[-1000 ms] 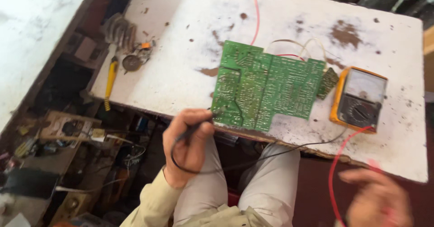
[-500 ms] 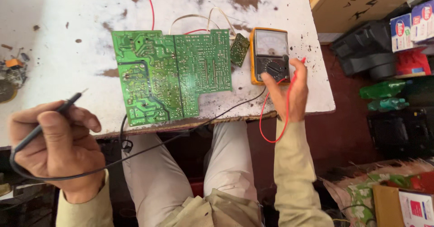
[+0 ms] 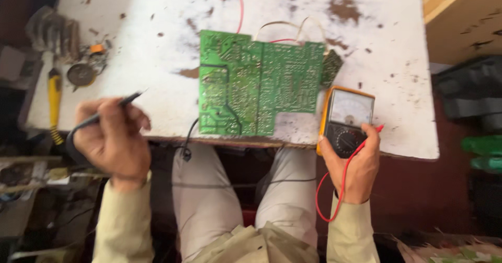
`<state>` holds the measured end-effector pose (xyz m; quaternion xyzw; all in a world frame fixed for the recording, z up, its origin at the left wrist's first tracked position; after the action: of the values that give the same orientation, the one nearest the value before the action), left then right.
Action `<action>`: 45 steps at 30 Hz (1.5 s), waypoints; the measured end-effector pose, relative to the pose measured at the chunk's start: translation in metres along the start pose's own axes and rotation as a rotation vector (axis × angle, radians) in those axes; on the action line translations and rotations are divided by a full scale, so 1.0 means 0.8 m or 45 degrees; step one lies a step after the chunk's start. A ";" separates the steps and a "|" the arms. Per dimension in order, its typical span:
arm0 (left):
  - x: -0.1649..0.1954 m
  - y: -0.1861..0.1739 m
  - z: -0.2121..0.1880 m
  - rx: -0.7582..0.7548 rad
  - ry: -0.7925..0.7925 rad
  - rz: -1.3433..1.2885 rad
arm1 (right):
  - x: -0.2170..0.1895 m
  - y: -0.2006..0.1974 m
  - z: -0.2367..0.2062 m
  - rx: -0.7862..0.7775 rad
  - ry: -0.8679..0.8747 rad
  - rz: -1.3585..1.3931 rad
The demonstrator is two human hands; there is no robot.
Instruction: The person uses a multimeter to test a green circuit board. They hold the probes and touch various points on the board while observing the meter's needle. The person adjusts the multimeter dial and continues testing different areas of the board.
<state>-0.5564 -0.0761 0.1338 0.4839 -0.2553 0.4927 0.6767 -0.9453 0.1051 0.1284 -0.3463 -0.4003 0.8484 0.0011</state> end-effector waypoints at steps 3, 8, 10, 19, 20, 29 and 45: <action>-0.042 -0.001 0.026 -0.058 0.156 0.061 | -0.016 0.011 0.005 -0.016 -0.076 -0.026; -0.106 0.011 0.033 -0.050 0.262 0.144 | -0.025 0.006 0.004 0.137 -0.296 0.087; -0.125 0.012 0.037 -0.051 0.256 0.076 | -0.014 -0.004 0.000 0.254 -0.223 0.169; -0.147 -0.012 0.032 0.008 0.019 -0.059 | 0.036 -0.031 -0.012 0.345 0.047 0.794; -0.145 -0.012 0.031 -0.001 0.008 -0.058 | 0.035 -0.030 -0.014 0.349 0.041 0.804; -0.132 -0.014 0.015 0.048 -0.027 -0.080 | 0.025 -0.022 -0.012 0.375 -0.004 0.569; -0.134 -0.026 0.011 0.086 -0.068 -0.126 | 0.015 -0.001 0.057 -0.397 -0.494 0.162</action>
<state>-0.5772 -0.1302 0.0403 0.5313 -0.2321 0.4539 0.6766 -0.9810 0.0780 0.1419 -0.1976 -0.4963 0.8254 -0.1826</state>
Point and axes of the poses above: each hand's wrist, its own z-axis towards the middle knuckle, its own y-axis out of the palm, x = y × z, the point moved 5 cm from there along z, towards the middle knuckle, and after that the axes turned 2 degrees about -y, right-handed, at the moved point
